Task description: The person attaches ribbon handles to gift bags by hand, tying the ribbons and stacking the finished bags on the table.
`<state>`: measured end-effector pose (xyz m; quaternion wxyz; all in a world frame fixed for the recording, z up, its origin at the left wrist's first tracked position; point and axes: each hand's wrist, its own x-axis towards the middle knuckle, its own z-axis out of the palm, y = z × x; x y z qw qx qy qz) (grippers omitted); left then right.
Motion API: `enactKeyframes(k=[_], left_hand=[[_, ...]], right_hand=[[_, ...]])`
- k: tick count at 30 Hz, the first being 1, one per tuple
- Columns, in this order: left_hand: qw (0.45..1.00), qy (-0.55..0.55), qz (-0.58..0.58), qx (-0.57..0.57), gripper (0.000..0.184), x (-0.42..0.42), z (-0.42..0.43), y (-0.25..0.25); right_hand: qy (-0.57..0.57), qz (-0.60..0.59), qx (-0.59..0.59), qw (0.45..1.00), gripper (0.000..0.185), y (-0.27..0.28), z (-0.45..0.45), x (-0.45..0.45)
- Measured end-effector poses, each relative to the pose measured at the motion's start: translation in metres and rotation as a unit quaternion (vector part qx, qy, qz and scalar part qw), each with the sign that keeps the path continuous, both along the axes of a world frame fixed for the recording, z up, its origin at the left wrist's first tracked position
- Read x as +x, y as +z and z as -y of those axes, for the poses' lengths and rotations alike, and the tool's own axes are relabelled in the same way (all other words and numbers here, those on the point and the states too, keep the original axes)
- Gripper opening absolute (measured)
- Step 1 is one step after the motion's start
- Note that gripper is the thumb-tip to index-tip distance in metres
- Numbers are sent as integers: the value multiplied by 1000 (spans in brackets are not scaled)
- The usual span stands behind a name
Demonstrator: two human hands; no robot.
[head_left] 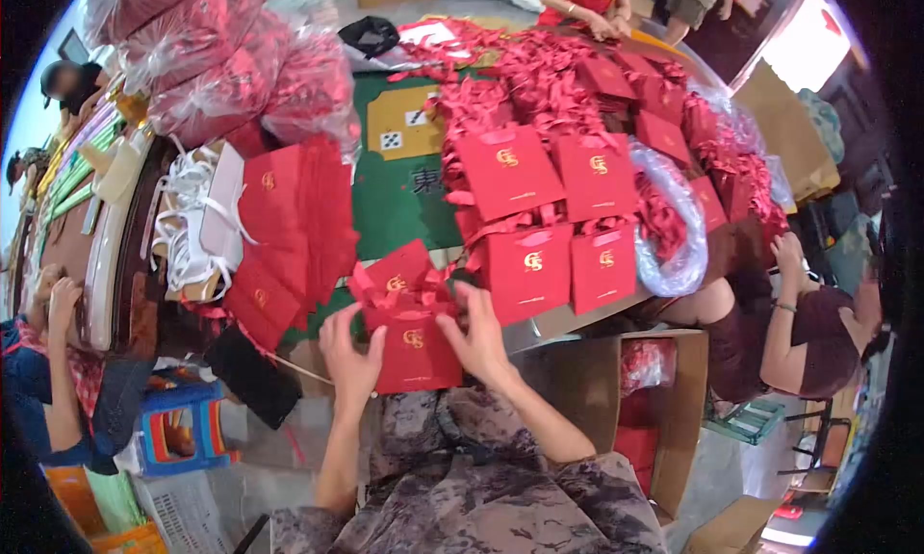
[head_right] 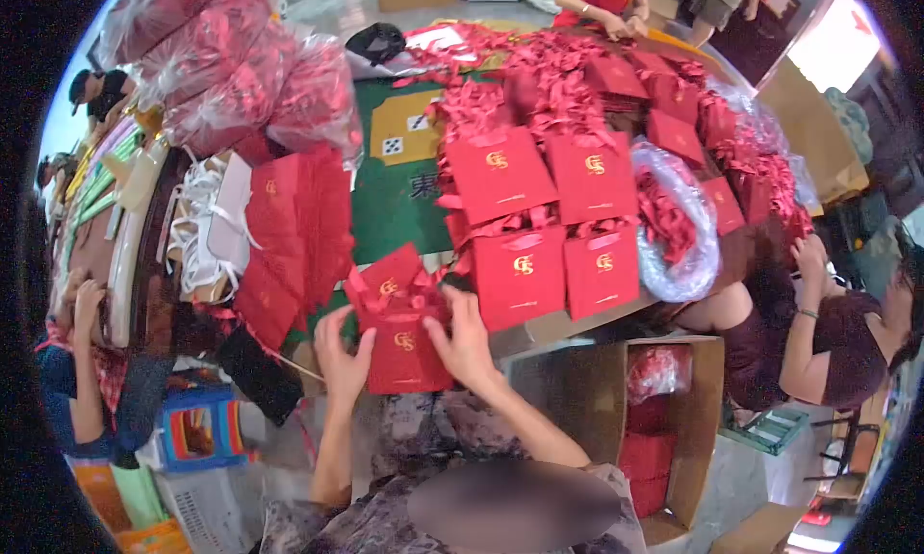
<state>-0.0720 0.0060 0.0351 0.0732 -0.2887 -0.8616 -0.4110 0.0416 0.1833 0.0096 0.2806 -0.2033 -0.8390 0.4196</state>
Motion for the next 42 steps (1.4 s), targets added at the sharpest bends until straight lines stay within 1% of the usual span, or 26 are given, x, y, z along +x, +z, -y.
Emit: enactKeyframes(k=[3,4,7,9,10,12,13,15,16,17,18,20,21,23,25,26,28,30,31,33,34,35,37,38,39,42], left_hand=[[990,35,135,19,55,19,15,-26],[991,29,132,24,55,25,16,-34],[990,30,133,37,59,32,14,-39],[993,57,98,39,61,33,15,-34],[985,36,128,107,60,29,10,-27],[981,20,138,138,58,31,-1,-4],[974,5,152,165,56,31,-6,7],[975,-18,150,165,55,27,-11,5],[977,-41,142,154,55,28,-14,3],[979,-62,134,142,54,30,-17,0],[980,-58,144,125,53,31,-19,-3],[982,-64,140,107,52,32,-23,-5],[982,-64,143,104,51,30,-24,-10],[986,-59,137,77,52,20,-27,-21],[989,-53,132,52,52,11,-31,-25],[991,-39,112,58,54,7,-34,-25],[994,-16,90,63,55,-4,-38,-26],[966,-25,210,146,54,-16,-41,-30],[967,-18,210,146,54,-23,-43,-39],[906,-7,352,234,48,-37,-45,-54],[876,3,401,267,45,-35,-47,-43],[876,7,401,267,45,-37,-48,-41],[814,18,483,322,45,-39,-47,-38],[812,26,489,319,46,-40,-47,-37],[811,28,490,319,46,-41,-46,-38],[797,5,484,361,40,-49,-46,-52]], right_hand=[[2,32,-43,999,59,-7,17,11],[-3,12,11,1000,56,-9,22,9],[41,-20,-153,987,45,-4,25,2],[37,-64,-134,988,43,9,14,-3],[34,-103,-122,987,40,20,6,-7],[41,-157,-126,979,38,44,-26,-20],[23,-162,-88,983,40,57,-46,-22],[12,-192,-51,980,44,84,-91,-36],[9,-192,-116,975,45,98,-111,-41],[6,-227,-61,972,45,111,-132,-49],[-17,-248,-48,967,44,112,-156,-62],[-16,-246,-85,965,43,137,-179,-68],[-43,-220,-86,971,45,143,-190,-71],[-48,-213,-92,972,45,141,-212,-79],[-15,-229,-50,972,45,125,-238,-89],[-7,-202,-39,979,45,108,-257,-94],[-20,-139,53,989,47,97,-265,-95],[-17,-101,105,989,47,82,-273,-101],[-10,-101,103,990,47,80,-270,-104],[-73,-61,177,980,49,78,-261,-104],[-102,-12,214,971,53,84,-253,-100],[-98,-12,212,972,53,88,-246,-98],[-126,8,353,927,55,91,-237,-93],[-118,-36,367,922,52,93,-232,-90],[-116,-35,366,922,52,96,-224,-84],[-63,-99,292,949,36,108,-189,-59]])
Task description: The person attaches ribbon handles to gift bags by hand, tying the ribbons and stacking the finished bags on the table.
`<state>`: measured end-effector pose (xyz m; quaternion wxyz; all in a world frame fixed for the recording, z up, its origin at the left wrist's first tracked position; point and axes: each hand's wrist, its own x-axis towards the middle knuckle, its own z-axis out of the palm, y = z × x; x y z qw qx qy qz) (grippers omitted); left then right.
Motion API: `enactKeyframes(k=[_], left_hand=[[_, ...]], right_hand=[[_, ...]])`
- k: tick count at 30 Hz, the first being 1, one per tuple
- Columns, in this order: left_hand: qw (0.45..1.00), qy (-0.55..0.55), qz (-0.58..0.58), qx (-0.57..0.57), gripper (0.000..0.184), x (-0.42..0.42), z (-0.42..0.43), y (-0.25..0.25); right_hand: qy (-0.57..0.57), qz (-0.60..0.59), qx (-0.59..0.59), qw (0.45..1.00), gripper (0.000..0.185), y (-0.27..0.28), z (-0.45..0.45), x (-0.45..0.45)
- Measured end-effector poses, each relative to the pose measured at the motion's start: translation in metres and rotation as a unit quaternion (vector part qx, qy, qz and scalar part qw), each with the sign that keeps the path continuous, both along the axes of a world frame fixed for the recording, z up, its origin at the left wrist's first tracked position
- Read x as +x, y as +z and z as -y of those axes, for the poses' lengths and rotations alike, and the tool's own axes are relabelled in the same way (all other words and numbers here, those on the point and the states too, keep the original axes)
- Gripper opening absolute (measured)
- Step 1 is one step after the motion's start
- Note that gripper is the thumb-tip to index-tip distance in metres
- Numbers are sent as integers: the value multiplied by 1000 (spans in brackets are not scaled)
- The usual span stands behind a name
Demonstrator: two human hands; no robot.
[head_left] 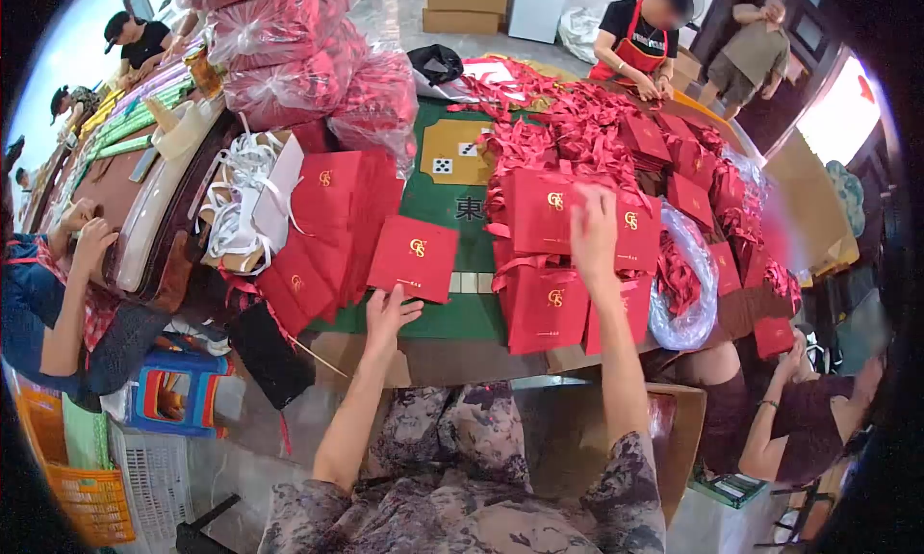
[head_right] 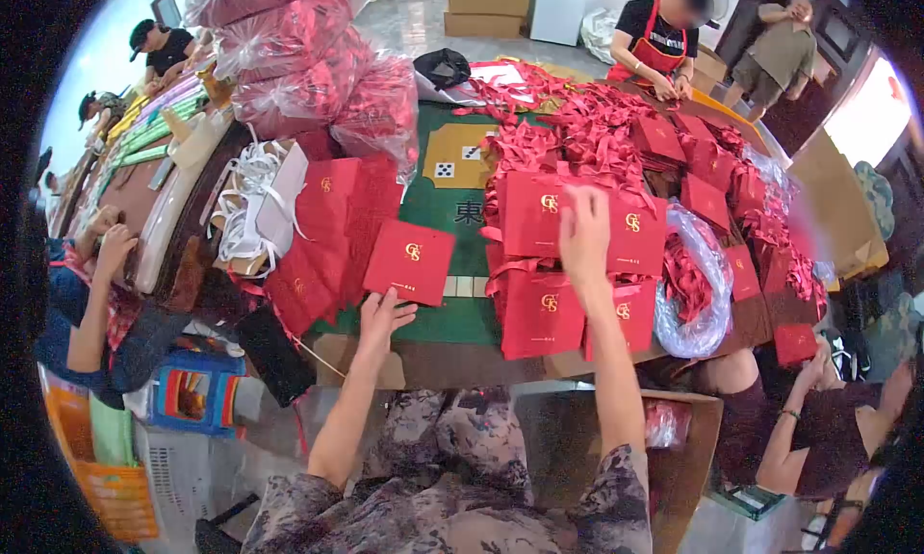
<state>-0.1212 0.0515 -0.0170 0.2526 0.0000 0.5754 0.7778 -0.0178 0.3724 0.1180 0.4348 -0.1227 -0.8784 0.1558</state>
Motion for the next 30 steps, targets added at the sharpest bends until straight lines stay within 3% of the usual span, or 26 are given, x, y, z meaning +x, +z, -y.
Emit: enactKeyframes(k=[2,4,9,12,18,21,30], left_hand=[[1000,-1,1,2,39,4,8,-3],[1000,-9,3,-5,38,18,10,-2],[996,-67,47,-19,38,76,33,-2],[990,-105,93,-20,36,95,46,-18],[984,-143,95,-46,27,107,53,-7],[983,-152,80,-67,21,109,56,-5],[970,-168,-131,-114,12,103,57,-6]], right_hand=[[24,-28,2,999,25,-2,31,22],[38,-29,-75,996,22,-8,59,51],[-80,-69,-219,970,14,-53,71,117],[-174,-90,-185,963,14,-68,39,149],[-325,-42,-27,944,31,-79,-69,180],[-348,27,-8,937,26,-95,-114,187],[-376,89,51,921,17,-105,-145,165]])
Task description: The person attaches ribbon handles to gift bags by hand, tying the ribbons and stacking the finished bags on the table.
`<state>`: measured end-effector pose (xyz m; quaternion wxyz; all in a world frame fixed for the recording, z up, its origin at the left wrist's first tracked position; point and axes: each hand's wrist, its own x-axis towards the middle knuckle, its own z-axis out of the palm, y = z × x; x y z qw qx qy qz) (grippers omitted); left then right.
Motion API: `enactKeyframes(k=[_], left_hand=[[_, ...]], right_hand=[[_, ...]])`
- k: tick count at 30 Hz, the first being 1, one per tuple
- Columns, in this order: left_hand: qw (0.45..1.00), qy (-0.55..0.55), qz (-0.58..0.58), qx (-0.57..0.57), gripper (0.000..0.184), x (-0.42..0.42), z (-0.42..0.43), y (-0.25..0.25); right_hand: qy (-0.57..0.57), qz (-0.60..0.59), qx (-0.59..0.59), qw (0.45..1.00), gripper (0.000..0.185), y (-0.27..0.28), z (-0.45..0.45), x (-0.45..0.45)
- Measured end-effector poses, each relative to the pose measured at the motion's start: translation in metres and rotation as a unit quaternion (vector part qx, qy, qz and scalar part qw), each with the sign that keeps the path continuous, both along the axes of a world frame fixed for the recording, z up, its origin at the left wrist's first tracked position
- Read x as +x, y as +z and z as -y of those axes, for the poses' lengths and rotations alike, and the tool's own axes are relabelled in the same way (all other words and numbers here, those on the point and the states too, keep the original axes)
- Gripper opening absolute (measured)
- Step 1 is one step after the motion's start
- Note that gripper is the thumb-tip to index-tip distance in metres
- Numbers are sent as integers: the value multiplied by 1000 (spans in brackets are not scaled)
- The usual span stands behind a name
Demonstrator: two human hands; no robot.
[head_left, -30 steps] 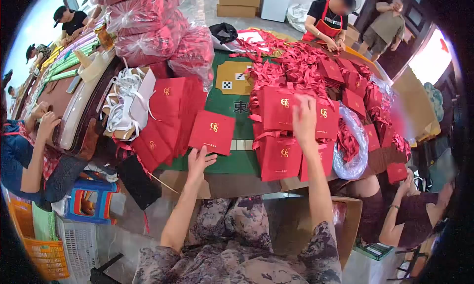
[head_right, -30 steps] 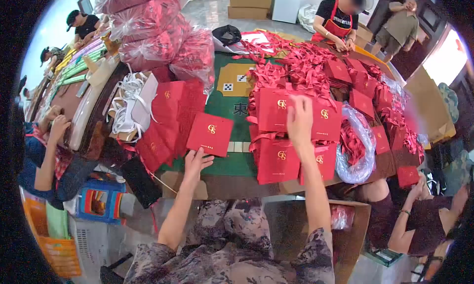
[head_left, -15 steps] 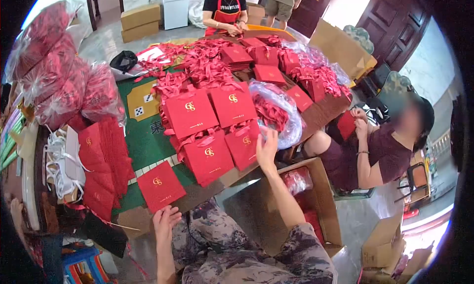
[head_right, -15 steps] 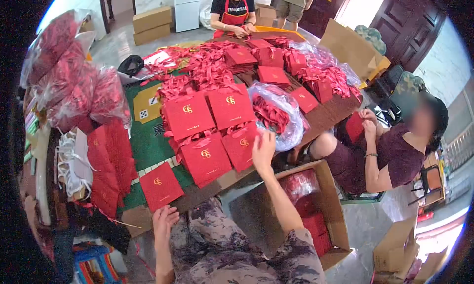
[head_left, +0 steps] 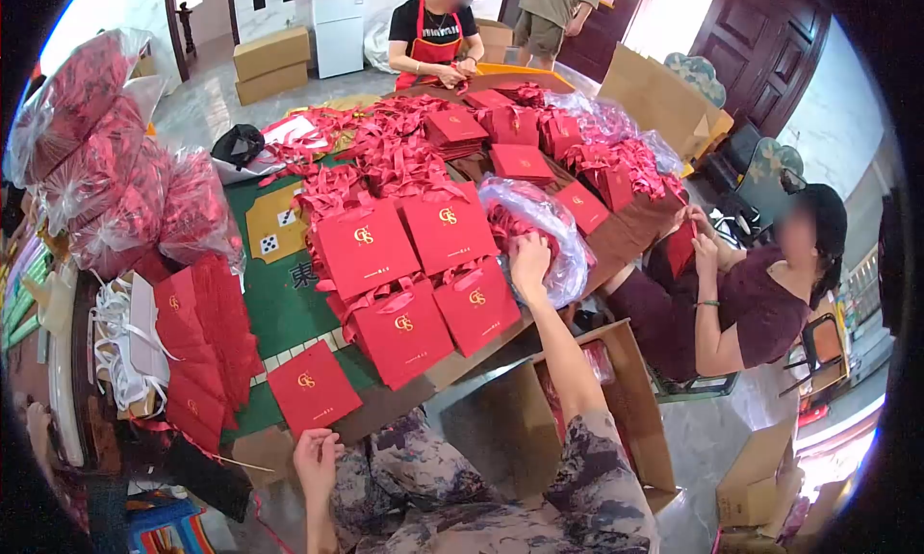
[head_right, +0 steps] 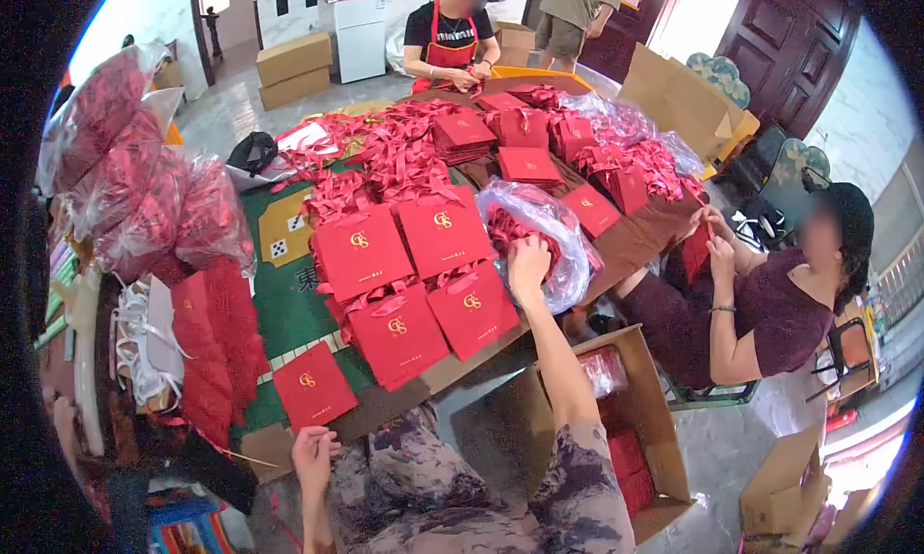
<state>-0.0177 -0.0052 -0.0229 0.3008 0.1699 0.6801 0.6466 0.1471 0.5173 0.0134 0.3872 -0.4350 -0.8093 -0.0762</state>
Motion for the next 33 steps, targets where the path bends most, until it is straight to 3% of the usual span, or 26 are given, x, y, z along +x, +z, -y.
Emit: enactKeyframes(k=[3,6,9,11,14,15,20,21,23,25,29,30,33], left_hand=[[997,-7,-69,-28,10,3,-4,4],[998,14,-55,-37,7,9,-10,11],[996,9,-66,-50,8,13,-11,15],[996,-1,-71,-50,9,12,-11,17],[996,-2,-72,-50,11,9,-9,15],[996,8,-69,-57,11,8,-9,14],[999,-35,-9,-22,15,5,-18,44],[998,-45,14,-28,19,6,-21,52],[996,-70,56,12,30,7,-26,57],[988,-68,127,58,37,7,-27,58],[949,-26,271,157,53,4,-31,61],[939,-31,296,173,48,0,-28,60],[961,-10,242,131,43,0,-23,60]], right_hand=[[-18,-26,2,999,17,-2,1,2],[9,-159,-184,970,25,3,11,10],[9,-198,-235,952,29,13,21,19],[8,-225,-256,940,26,14,21,22],[114,-349,-214,905,26,41,45,19],[109,-289,-168,936,21,65,70,19],[256,-271,-184,910,3,102,180,-6],[271,-266,-202,903,3,103,203,-13],[341,-162,-133,916,18,108,252,-34],[392,-85,-234,886,29,86,284,-52],[471,18,-212,856,20,51,330,-91],[486,14,-205,849,17,43,334,-97],[480,30,-239,843,22,34,341,-99]])
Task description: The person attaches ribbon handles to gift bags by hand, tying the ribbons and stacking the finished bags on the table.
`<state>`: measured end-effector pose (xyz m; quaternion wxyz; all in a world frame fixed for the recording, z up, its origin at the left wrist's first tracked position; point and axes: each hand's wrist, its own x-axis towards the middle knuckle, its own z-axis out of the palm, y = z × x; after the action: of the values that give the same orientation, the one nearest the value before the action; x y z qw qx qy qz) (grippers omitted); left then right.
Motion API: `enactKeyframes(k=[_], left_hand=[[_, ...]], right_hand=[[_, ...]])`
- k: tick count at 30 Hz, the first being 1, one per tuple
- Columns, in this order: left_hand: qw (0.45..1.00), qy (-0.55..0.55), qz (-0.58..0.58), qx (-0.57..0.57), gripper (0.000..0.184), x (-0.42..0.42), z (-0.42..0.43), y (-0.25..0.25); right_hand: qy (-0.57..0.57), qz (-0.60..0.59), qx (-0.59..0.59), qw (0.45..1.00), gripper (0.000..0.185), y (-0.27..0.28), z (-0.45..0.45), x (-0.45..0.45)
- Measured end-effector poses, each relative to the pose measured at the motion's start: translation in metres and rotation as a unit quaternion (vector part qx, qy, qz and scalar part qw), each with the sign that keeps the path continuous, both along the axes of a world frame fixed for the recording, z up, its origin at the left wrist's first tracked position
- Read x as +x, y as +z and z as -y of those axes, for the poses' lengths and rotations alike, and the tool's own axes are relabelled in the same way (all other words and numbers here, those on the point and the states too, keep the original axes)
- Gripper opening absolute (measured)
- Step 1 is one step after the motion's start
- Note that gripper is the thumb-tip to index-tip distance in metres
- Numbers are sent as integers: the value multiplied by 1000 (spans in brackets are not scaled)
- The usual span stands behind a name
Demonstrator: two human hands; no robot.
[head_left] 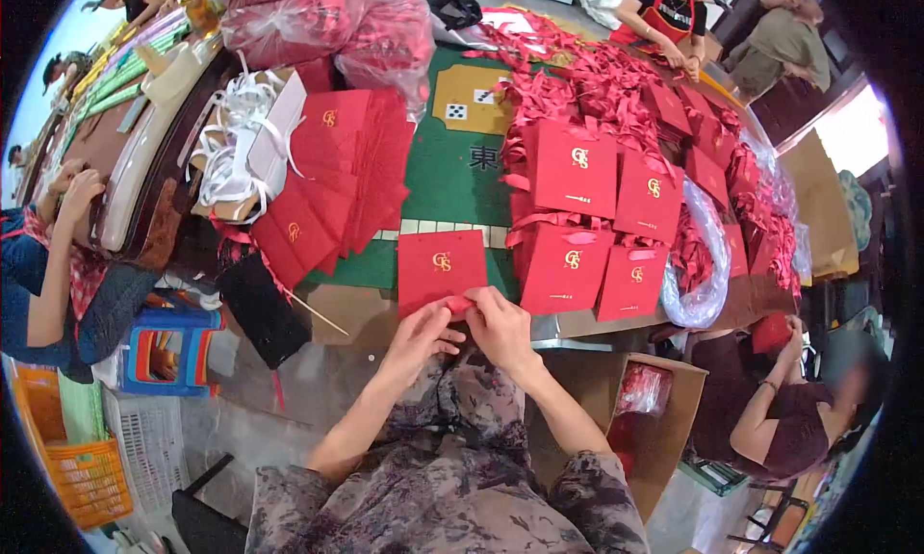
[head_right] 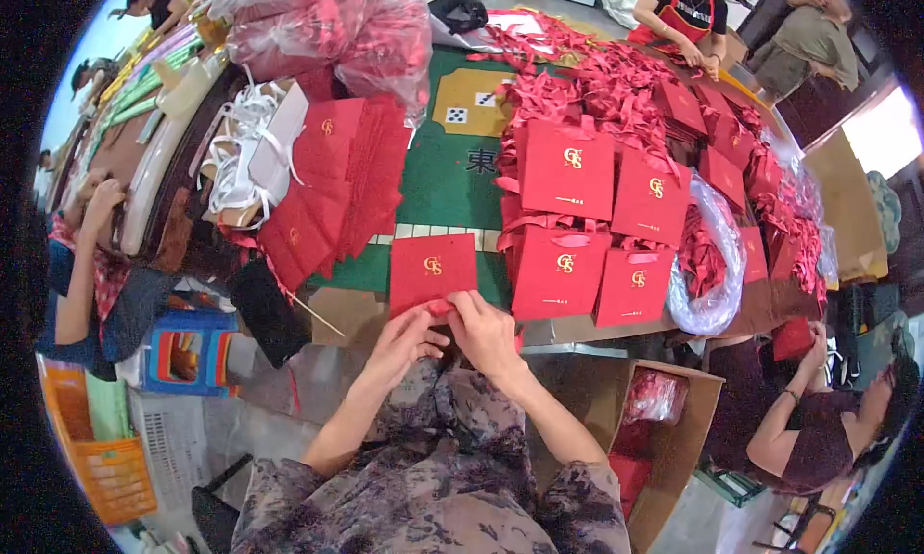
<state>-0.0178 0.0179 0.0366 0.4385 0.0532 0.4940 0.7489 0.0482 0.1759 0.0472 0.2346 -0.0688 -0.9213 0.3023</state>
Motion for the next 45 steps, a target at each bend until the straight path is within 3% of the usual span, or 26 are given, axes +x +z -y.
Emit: enactKeyframes(k=[4,9,11,13,18,24,26,28,30,33,35,45], left_hand=[[995,17,90,37,37,-5,1,-13],[998,41,51,25,36,-3,-7,-13],[983,92,-147,-54,45,0,-12,-5],[971,85,-212,-73,50,2,-13,-2],[876,28,-432,-211,54,5,-19,13],[886,-24,-419,-196,47,-37,-27,4],[721,52,-639,-264,47,-66,-36,-10],[728,52,-628,-268,49,-87,-48,-18],[643,31,-691,-328,52,-98,-58,-24],[642,-16,-691,-332,59,-103,-61,-34],[643,-34,-688,-334,59,-102,-62,-36],[685,7,-662,-305,44,-89,-58,0]], right_hand=[[-3,-15,-9,1000,22,5,3,11],[1,45,-21,999,20,5,14,37],[-19,36,-158,987,22,8,19,41],[-48,33,-272,960,27,6,17,40],[-50,0,-325,944,18,6,19,12],[-116,20,-344,931,14,-9,1,-3],[-121,30,-295,947,15,-9,-9,-4],[-116,29,-255,960,16,-5,-16,-10],[-111,30,-214,970,17,-5,-19,-13],[-123,-31,-201,971,16,-17,-18,-26],[-127,-11,-224,966,14,-18,-18,-32],[-131,-18,-171,976,10,-24,-16,-57]])
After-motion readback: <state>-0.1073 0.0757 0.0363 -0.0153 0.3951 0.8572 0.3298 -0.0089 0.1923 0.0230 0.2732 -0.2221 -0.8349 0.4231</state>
